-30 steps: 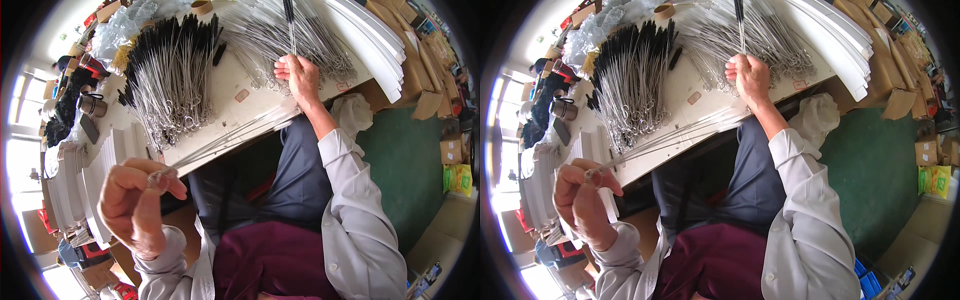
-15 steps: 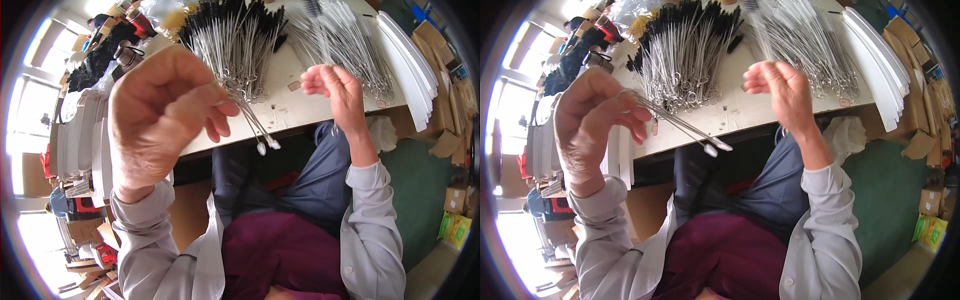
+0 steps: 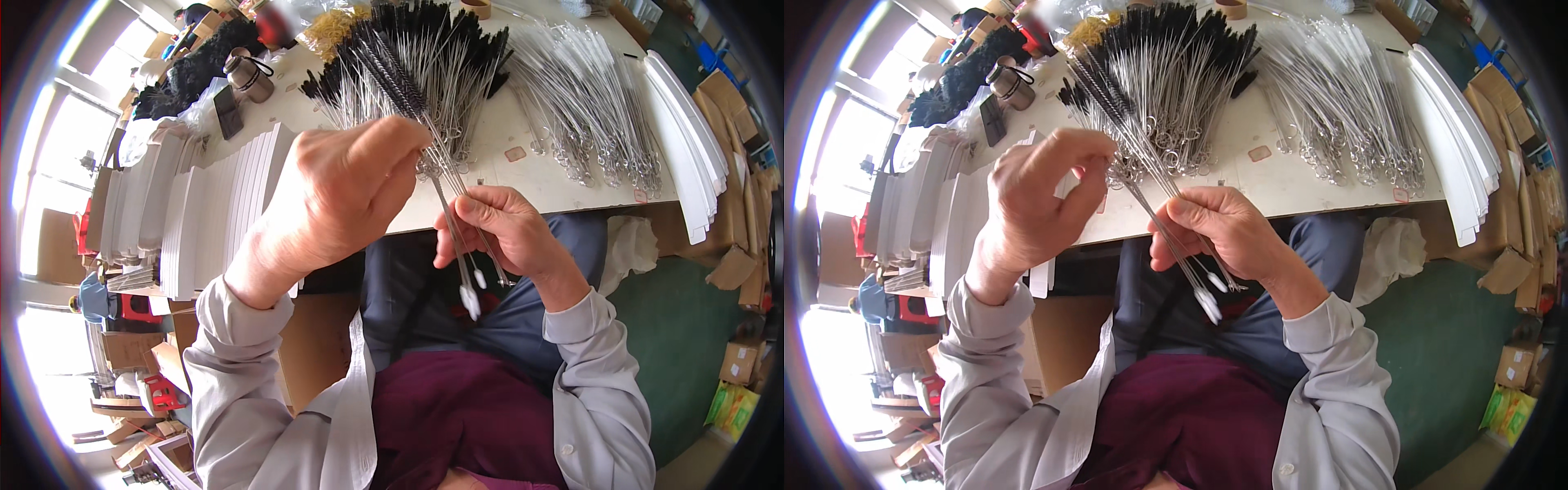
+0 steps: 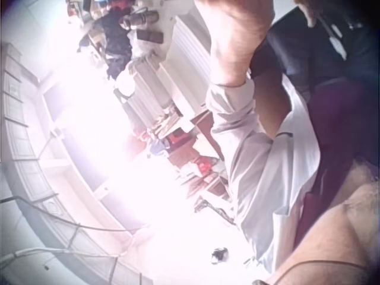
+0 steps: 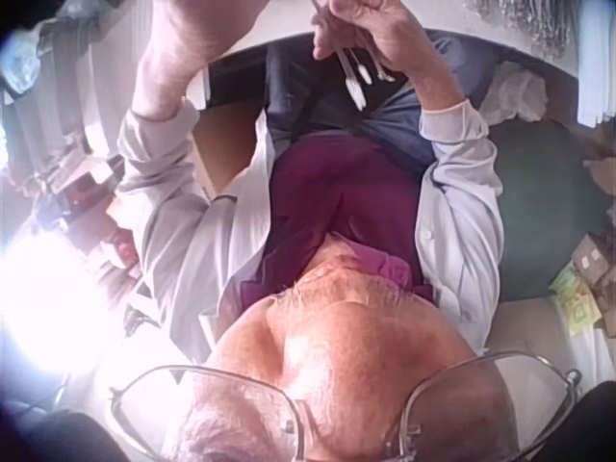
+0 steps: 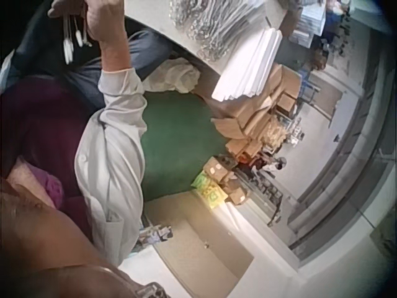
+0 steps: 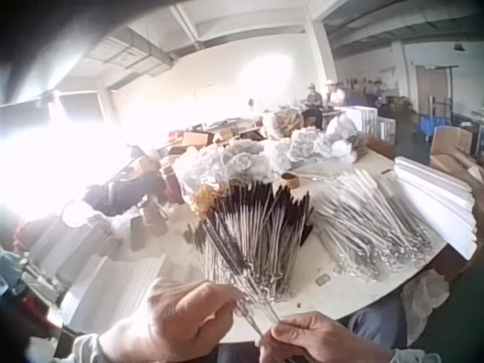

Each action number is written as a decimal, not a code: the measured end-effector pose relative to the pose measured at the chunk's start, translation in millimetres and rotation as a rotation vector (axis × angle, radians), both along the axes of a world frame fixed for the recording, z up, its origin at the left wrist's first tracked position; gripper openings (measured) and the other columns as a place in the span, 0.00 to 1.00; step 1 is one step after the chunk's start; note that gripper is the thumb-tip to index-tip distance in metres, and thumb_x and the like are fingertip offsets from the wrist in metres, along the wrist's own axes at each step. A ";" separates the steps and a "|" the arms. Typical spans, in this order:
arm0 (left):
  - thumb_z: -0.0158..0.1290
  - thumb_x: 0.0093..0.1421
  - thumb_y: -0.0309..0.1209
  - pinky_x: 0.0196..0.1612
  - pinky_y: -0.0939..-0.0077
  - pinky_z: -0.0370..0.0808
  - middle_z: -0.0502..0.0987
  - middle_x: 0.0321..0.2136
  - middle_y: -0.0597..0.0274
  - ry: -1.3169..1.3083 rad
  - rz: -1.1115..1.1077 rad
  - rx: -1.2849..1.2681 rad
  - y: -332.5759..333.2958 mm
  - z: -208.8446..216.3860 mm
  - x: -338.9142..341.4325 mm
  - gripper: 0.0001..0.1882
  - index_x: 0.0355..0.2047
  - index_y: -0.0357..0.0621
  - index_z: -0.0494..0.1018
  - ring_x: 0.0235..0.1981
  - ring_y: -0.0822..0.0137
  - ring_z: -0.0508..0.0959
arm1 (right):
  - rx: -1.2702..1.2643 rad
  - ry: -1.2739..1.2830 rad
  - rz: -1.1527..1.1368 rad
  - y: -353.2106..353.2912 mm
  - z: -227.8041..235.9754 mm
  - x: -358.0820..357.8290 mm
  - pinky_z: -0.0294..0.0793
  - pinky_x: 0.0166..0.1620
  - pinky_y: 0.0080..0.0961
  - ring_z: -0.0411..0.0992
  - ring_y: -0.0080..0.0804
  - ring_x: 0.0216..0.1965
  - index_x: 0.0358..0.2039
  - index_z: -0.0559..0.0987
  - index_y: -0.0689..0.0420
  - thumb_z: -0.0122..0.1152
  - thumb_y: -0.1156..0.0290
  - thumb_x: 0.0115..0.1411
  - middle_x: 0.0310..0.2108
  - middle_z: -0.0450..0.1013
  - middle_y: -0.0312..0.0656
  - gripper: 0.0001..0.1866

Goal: Packing industrial wire brushes into a cardboard box.

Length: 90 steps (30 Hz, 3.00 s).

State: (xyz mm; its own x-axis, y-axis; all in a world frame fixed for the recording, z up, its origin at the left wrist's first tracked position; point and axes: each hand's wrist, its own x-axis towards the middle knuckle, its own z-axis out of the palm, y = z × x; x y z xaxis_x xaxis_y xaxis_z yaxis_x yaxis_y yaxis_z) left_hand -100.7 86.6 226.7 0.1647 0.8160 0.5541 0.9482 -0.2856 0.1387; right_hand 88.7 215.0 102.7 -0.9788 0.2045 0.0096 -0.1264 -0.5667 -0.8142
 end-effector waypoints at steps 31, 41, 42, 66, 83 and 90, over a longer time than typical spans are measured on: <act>0.57 0.67 0.26 0.33 0.74 0.82 0.83 0.30 0.51 -1.578 0.078 -0.582 -26.1 -76.5 -13.3 0.09 0.41 0.30 0.78 0.27 0.65 0.84 | 1.191 -0.285 -0.474 -1.4 10.2 40.8 0.69 0.28 0.30 0.68 0.34 0.21 0.39 0.80 0.68 0.59 0.72 0.71 0.23 0.75 0.51 0.10; 0.57 0.67 0.25 0.26 0.80 0.78 0.81 0.25 0.57 -1.347 0.170 -0.446 -29.6 -83.9 -18.5 0.07 0.37 0.30 0.79 0.22 0.72 0.81 | 1.090 -0.296 -0.370 -3.3 -1.9 38.4 0.66 0.26 0.22 0.66 0.20 0.21 0.41 0.83 0.67 0.55 0.67 0.75 0.19 0.70 0.37 0.15; 0.58 0.66 0.25 0.26 0.80 0.78 0.81 0.25 0.58 -1.236 0.196 -0.364 -30.4 -85.0 -14.5 0.07 0.37 0.31 0.79 0.22 0.74 0.80 | 1.091 -0.295 -0.369 -3.1 -2.3 38.2 0.66 0.26 0.22 0.66 0.20 0.21 0.41 0.83 0.67 0.55 0.67 0.75 0.19 0.70 0.37 0.15; 0.55 0.71 0.30 0.31 0.71 0.84 0.83 0.34 0.47 -1.479 -0.004 -0.202 -19.2 -68.6 -17.9 0.09 0.38 0.34 0.74 0.31 0.64 0.85 | 0.323 -0.277 -0.109 -22.7 -23.5 16.2 0.80 0.38 0.18 0.78 0.20 0.31 0.44 0.82 0.68 0.53 0.64 0.76 0.31 0.80 0.39 0.18; 0.54 0.71 0.29 0.35 0.69 0.85 0.83 0.33 0.50 -1.522 0.066 -0.076 -19.5 -103.9 -39.8 0.08 0.39 0.33 0.75 0.32 0.63 0.86 | 0.330 -0.342 -0.078 -33.0 -34.8 37.1 0.76 0.31 0.16 0.73 0.16 0.26 0.47 0.82 0.65 0.51 0.63 0.77 0.27 0.76 0.33 0.18; 0.56 0.70 0.28 0.36 0.71 0.85 0.82 0.31 0.53 -1.491 0.128 -0.015 -20.2 -121.5 -46.1 0.07 0.38 0.35 0.76 0.29 0.67 0.84 | 0.371 -0.432 -0.079 -35.1 -35.8 41.4 0.69 0.26 0.15 0.68 0.15 0.20 0.46 0.82 0.65 0.51 0.62 0.77 0.22 0.72 0.32 0.18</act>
